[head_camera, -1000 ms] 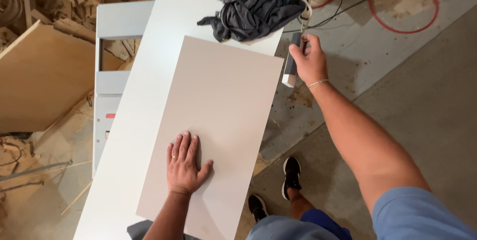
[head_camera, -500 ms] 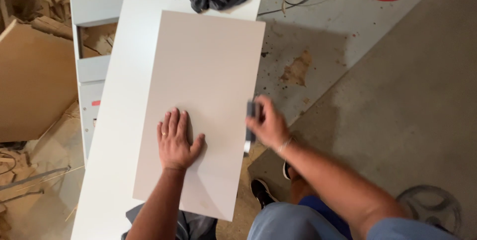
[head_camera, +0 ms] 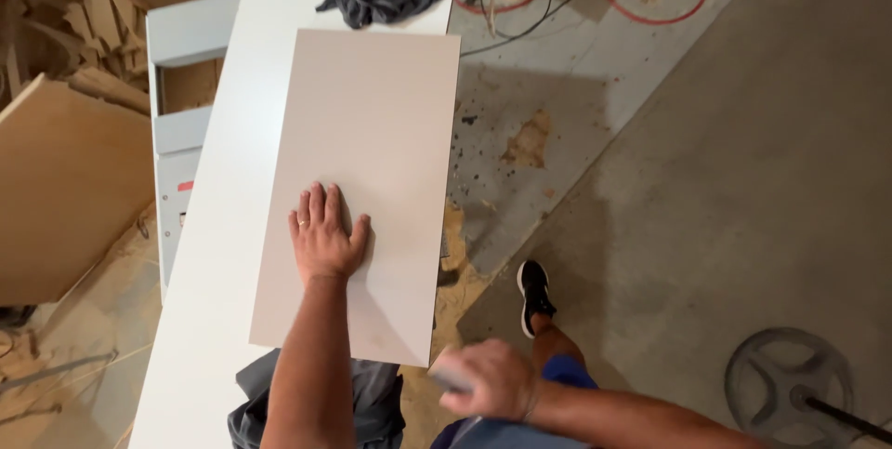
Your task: Trimming excess edge banding from a wooden board and smoothing the edges with a sanding block
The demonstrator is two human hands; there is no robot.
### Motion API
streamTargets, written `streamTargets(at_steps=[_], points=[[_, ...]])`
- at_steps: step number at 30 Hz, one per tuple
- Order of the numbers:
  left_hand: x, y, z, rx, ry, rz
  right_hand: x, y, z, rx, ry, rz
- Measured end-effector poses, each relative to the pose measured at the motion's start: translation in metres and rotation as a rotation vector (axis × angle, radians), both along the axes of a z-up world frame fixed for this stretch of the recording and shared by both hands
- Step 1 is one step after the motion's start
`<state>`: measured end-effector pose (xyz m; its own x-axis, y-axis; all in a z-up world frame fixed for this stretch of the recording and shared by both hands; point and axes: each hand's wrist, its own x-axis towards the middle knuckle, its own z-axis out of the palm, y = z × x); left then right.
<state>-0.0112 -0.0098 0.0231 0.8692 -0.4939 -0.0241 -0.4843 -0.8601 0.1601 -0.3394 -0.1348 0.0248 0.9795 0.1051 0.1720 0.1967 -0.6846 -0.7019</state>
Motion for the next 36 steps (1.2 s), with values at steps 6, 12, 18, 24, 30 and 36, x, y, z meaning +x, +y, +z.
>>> streamTargets(at_steps=[6,12,18,24,30,36], points=[[0.002,-0.006,0.008,0.054,0.030,0.026,-0.018,-0.138,0.022,-0.154,0.433,-0.547],[0.008,-0.030,0.008,0.112,0.125,0.192,-0.055,-0.244,-0.015,-0.331,0.446,-0.804],[-0.011,-0.072,0.044,0.119,0.277,0.413,-0.012,-0.308,0.003,-0.247,0.719,-0.673],[-0.058,-0.106,0.075,0.147,0.370,0.463,0.073,-0.371,0.024,-0.308,0.473,-0.411],[-0.085,-0.104,0.057,0.163,0.386,0.443,0.174,-0.381,0.066,-0.242,0.128,-0.356],[-0.083,-0.095,0.033,0.132,0.323,0.417,0.267,-0.340,0.139,-0.248,0.339,-0.283]])
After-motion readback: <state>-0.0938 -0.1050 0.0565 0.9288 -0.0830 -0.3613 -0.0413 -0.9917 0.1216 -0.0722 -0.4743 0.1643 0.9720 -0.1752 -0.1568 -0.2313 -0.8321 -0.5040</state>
